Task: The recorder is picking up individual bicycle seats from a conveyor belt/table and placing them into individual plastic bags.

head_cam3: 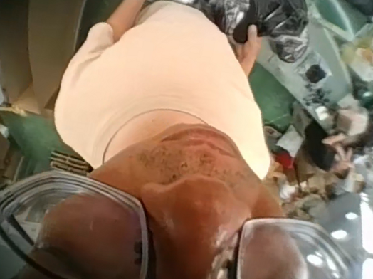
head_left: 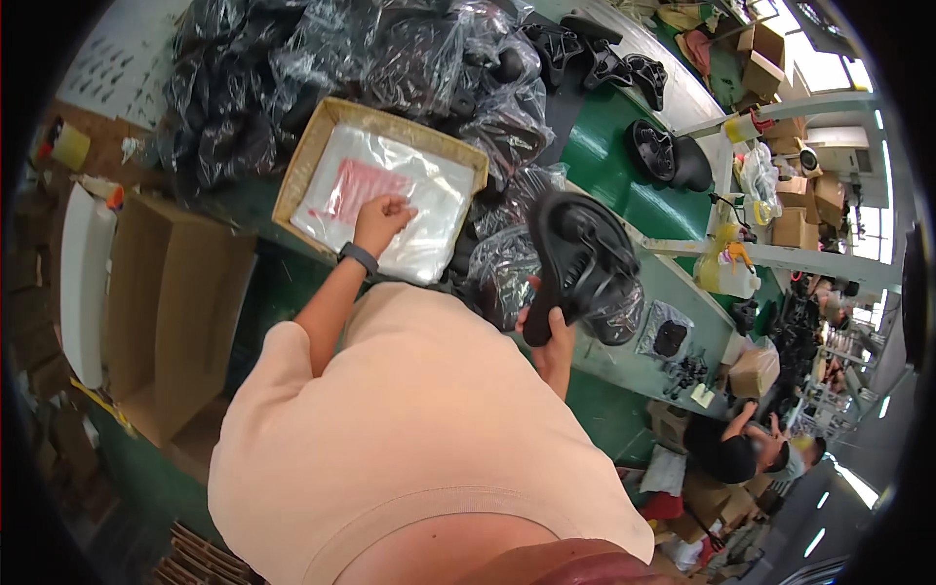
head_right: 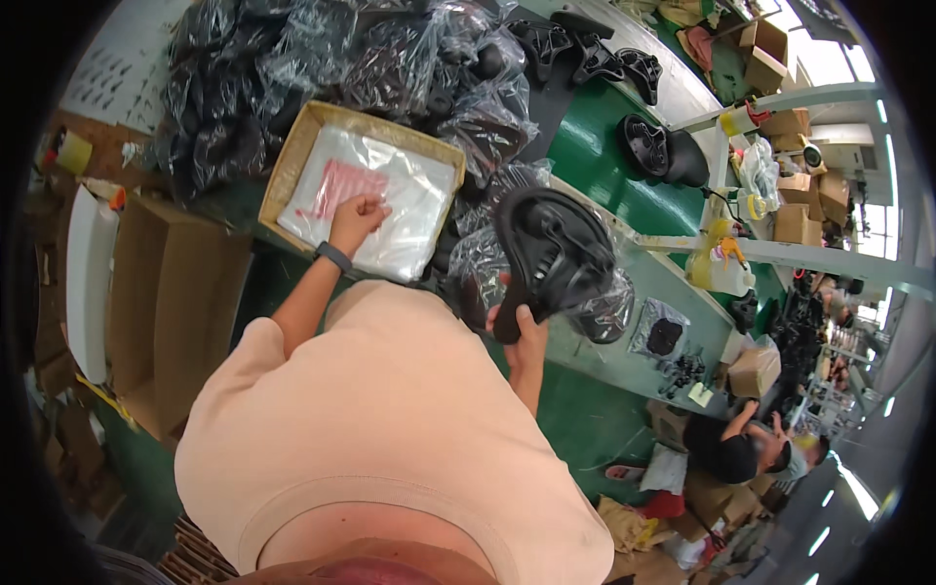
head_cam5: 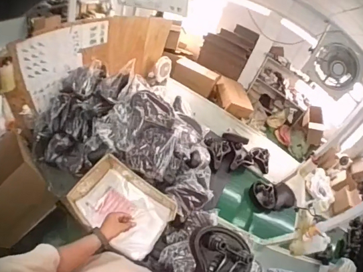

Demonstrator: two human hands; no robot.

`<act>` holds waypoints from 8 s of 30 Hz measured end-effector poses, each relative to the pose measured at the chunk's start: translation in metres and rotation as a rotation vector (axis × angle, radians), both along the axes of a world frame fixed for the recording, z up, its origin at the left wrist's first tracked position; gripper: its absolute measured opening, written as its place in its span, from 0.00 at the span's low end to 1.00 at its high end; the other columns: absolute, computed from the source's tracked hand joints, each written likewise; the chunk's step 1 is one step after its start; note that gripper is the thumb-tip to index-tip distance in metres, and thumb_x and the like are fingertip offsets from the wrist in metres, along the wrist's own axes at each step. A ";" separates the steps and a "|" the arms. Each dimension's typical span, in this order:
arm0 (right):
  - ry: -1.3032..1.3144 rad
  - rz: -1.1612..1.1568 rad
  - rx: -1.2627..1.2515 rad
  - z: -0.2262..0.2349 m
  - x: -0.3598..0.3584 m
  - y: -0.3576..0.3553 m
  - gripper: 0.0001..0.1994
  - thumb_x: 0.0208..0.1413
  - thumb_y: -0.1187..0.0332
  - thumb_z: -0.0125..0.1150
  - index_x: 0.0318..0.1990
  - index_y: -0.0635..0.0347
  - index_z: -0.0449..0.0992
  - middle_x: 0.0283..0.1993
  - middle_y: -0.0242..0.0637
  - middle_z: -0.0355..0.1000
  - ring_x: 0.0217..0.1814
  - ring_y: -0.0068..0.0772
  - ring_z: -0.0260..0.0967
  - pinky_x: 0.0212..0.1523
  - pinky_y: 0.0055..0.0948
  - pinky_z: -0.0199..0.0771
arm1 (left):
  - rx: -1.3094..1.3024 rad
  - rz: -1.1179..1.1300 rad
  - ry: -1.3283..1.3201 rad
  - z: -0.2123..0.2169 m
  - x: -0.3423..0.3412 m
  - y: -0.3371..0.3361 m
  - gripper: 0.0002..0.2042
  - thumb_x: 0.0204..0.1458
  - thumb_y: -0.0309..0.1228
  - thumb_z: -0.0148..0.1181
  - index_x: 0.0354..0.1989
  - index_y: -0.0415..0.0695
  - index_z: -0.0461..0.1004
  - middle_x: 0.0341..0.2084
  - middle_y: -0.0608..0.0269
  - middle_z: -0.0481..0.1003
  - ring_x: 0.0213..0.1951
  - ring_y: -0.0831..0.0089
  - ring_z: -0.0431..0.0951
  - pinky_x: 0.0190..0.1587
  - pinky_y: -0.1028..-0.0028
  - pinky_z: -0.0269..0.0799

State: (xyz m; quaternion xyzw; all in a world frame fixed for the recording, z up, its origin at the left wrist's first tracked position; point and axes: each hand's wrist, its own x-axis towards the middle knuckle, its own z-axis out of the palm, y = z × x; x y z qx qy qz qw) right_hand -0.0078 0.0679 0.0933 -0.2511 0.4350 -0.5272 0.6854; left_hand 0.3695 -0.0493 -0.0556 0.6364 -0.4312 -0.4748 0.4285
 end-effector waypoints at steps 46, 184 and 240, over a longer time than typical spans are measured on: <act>1.146 -0.015 -0.296 0.052 0.091 0.092 0.53 0.43 0.66 0.86 0.78 0.57 0.60 0.71 0.52 0.71 0.68 0.56 0.75 0.69 0.46 0.75 | -0.147 -0.430 0.376 0.252 -0.057 0.038 0.10 0.70 0.36 0.64 0.41 0.43 0.82 0.26 0.71 0.76 0.23 0.86 0.69 0.23 0.78 0.61; -0.447 0.409 0.394 -0.048 0.195 -0.048 0.32 0.69 0.59 0.65 0.73 0.72 0.67 0.70 0.60 0.72 0.63 0.55 0.78 0.63 0.47 0.83 | -0.100 -0.627 -0.619 0.100 0.050 0.070 0.13 0.59 0.24 0.56 0.47 0.44 0.85 0.38 0.45 0.85 0.43 0.46 0.85 0.45 0.53 0.80; -0.009 1.181 0.298 0.038 0.754 0.022 0.27 0.63 0.66 0.65 0.68 0.61 0.69 0.60 0.45 0.77 0.57 0.42 0.80 0.58 0.46 0.83 | -0.528 0.762 -0.885 0.226 0.545 0.329 0.19 0.55 0.35 0.71 0.56 0.51 0.83 0.54 0.65 0.78 0.55 0.63 0.79 0.63 0.52 0.71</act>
